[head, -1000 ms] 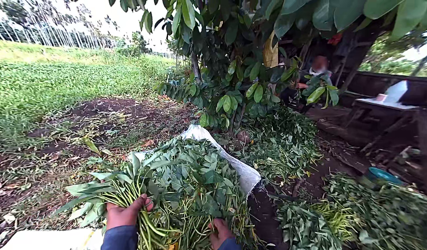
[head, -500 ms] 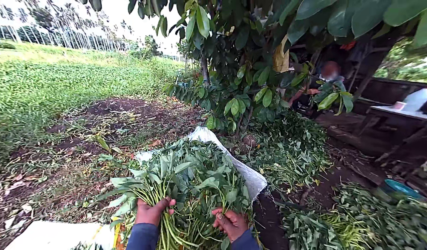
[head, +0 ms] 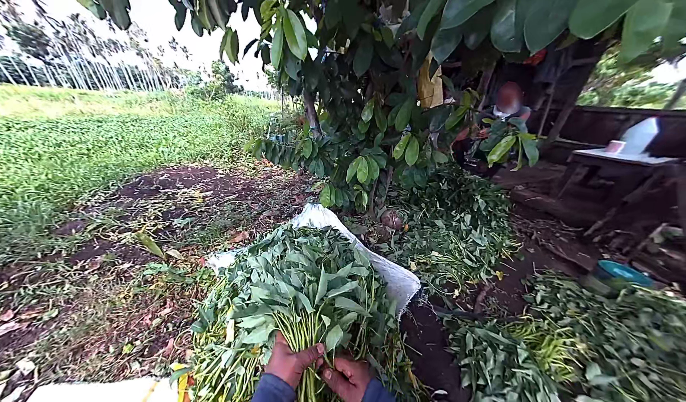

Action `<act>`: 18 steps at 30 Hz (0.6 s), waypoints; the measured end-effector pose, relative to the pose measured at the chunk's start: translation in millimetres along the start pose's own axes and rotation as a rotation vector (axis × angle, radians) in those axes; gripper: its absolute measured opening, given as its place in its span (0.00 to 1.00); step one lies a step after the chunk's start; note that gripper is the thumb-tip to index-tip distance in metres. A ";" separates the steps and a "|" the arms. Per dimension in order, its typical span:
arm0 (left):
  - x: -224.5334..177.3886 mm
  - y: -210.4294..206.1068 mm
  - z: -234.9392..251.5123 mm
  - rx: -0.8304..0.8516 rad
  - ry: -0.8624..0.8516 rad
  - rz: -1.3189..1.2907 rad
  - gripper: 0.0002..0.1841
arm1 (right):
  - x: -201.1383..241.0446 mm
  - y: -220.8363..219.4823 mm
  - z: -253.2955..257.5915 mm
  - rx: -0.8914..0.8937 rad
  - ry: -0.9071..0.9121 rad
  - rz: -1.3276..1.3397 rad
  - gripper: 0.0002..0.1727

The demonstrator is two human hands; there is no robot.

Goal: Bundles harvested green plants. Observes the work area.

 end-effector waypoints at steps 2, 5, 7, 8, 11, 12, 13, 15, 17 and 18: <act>5.5 -3.0 2.3 0.040 -0.017 -0.021 0.52 | -8.9 -1.4 -3.0 -0.060 -0.097 0.141 0.25; 7.9 -11.9 0.3 0.078 -0.034 -0.089 0.51 | -24.1 -9.0 -1.1 -0.218 -0.159 0.352 0.30; 8.5 -13.1 -0.4 0.048 -0.036 -0.105 0.51 | -27.3 -17.8 -0.4 -0.300 -0.225 0.563 0.28; 9.4 -11.0 1.2 0.013 -0.038 -0.119 0.49 | -32.3 -21.7 -0.3 -0.346 -0.280 0.657 0.26; 8.0 4.0 13.3 -0.128 -0.075 -0.163 0.44 | -37.9 -22.0 0.4 -0.408 -0.402 0.701 0.17; 6.9 9.9 16.9 -0.176 -0.086 -0.168 0.43 | -36.0 -20.2 -0.3 -0.405 -0.416 0.652 0.18; 6.3 14.8 19.1 -0.219 -0.084 -0.173 0.43 | -33.0 -20.3 -1.0 -0.376 -0.420 0.601 0.20; 4.7 20.2 20.9 -0.273 -0.086 -0.185 0.43 | -29.1 -21.5 -2.4 -0.340 -0.406 0.520 0.22; 1.2 24.9 21.7 -0.308 -0.097 -0.198 0.42 | -28.9 -21.7 -6.1 -0.351 -0.411 0.480 0.22; -0.5 28.3 22.2 -0.324 -0.096 -0.203 0.43 | -27.7 -20.9 -10.7 -0.355 -0.440 0.479 0.22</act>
Point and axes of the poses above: each hand's wrist, its own z-axis towards the middle knuckle, its own y-axis out of the back of the hand, x = y × z, the point moved 9 cm from there along z, towards the middle knuckle, and after that the axes turned 10 degrees about y, right-handed, at the moved point
